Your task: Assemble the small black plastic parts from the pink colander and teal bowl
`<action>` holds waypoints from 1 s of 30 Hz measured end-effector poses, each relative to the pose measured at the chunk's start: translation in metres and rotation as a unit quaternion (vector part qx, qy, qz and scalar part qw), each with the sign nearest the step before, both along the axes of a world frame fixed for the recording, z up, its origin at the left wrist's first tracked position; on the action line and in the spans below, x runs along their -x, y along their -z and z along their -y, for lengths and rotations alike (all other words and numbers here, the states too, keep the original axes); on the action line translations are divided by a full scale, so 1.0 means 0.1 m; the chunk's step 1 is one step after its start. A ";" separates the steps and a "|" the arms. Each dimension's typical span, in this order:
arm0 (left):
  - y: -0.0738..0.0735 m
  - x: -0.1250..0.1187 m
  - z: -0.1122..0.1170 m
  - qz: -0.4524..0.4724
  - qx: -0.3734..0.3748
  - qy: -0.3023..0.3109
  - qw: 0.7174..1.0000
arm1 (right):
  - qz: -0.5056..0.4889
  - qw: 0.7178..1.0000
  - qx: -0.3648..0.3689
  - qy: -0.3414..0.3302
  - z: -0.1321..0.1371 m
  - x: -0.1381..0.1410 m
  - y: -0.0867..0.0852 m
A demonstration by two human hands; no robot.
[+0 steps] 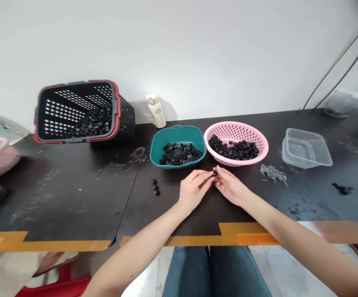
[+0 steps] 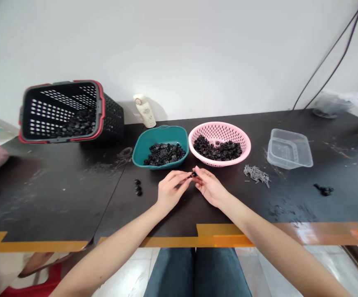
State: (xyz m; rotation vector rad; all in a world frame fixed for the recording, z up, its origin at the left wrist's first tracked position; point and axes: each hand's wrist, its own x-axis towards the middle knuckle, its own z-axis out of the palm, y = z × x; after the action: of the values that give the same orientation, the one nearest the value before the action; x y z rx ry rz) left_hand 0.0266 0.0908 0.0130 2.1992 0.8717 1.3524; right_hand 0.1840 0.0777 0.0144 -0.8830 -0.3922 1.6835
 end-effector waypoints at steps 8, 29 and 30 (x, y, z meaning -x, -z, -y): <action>0.02 -0.03 0.00 0.004 0.002 -0.010 1.000 | 0.009 1.000 -0.007 0.014 -0.01 0.01 0.06; 0.04 -0.04 -0.03 -0.033 -0.014 -0.017 0.999 | 0.035 0.998 -0.031 0.033 0.00 0.06 0.05; 0.03 -0.04 -0.03 -0.034 -0.016 -0.018 0.999 | 0.040 0.998 -0.032 0.035 0.00 0.07 0.05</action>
State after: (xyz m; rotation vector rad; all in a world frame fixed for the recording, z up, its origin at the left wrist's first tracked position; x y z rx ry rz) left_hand 0.0307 0.0942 0.0096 2.2748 0.9248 1.3243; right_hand 0.1773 0.0776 0.0094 -0.9086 -0.4613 1.5674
